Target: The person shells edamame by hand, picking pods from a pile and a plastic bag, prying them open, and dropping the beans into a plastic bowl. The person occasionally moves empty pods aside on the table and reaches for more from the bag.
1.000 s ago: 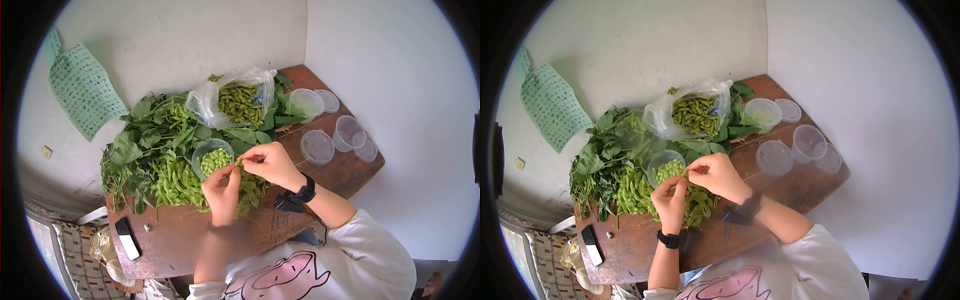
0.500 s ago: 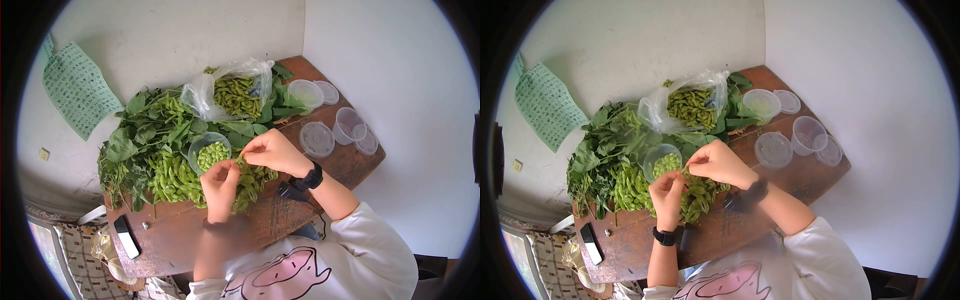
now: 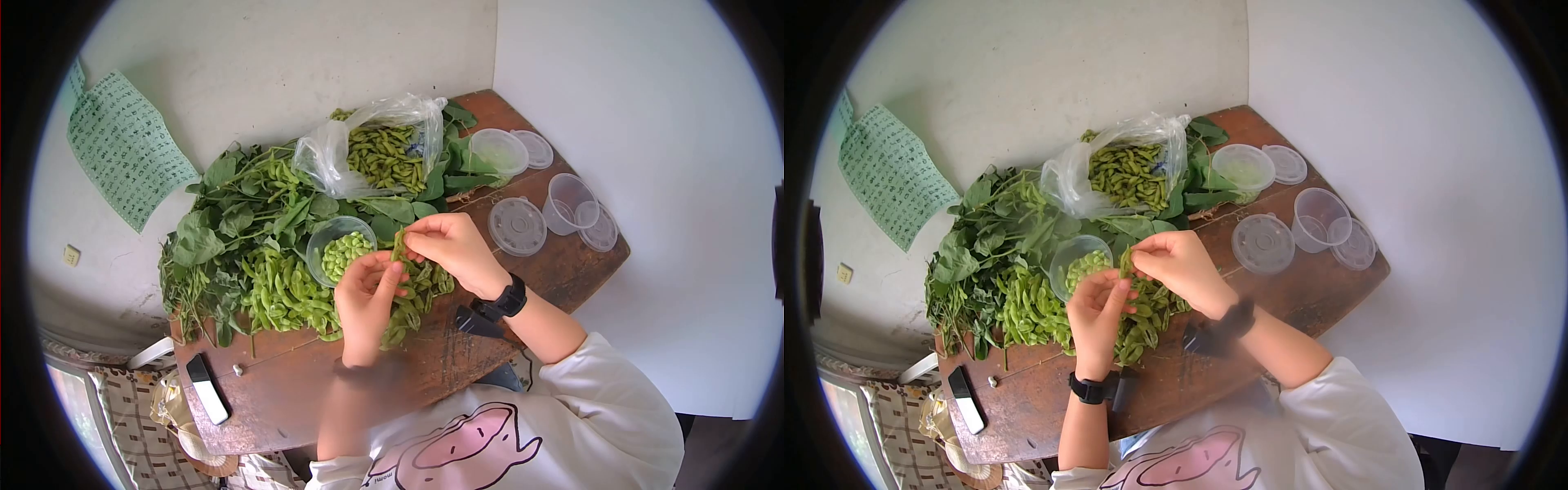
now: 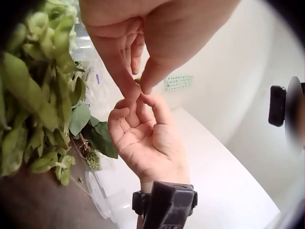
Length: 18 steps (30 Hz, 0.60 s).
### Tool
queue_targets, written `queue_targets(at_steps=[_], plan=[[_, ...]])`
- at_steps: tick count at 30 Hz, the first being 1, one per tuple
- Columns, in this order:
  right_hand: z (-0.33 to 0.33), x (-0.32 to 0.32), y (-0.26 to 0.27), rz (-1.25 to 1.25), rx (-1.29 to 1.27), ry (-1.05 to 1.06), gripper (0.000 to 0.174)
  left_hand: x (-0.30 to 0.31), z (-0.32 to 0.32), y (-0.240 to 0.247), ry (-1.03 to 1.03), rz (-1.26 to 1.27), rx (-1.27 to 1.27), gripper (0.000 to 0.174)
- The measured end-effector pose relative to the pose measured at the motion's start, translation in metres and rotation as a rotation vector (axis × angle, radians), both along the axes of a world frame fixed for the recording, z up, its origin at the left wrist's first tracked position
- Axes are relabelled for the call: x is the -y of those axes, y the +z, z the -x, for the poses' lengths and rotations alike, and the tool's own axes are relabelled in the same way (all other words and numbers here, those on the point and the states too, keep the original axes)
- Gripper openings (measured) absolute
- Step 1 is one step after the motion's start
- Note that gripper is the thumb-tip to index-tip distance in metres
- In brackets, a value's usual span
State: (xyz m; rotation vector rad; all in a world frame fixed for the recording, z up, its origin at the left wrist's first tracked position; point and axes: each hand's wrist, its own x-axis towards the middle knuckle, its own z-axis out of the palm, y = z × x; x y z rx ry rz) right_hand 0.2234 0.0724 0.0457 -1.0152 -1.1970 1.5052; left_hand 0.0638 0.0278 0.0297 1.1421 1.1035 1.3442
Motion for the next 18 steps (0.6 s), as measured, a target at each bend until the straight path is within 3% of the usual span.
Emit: queue_targets(at_steps=[5,14,18], plan=[[0.004,0.003,-0.007,-0.011,-0.076,-0.012,0.018,0.001,0.004,0.004,-0.003,0.033,0.026,0.022],[-0.005,0.0,-0.005,0.039,-0.196,0.117,0.018,0.0,0.012,0.001,-0.206,0.112,0.259,0.019],[-0.008,0.0,-0.004,0.237,-0.377,0.242,0.016,-0.001,0.014,-0.001,-0.326,0.146,0.432,0.019]])
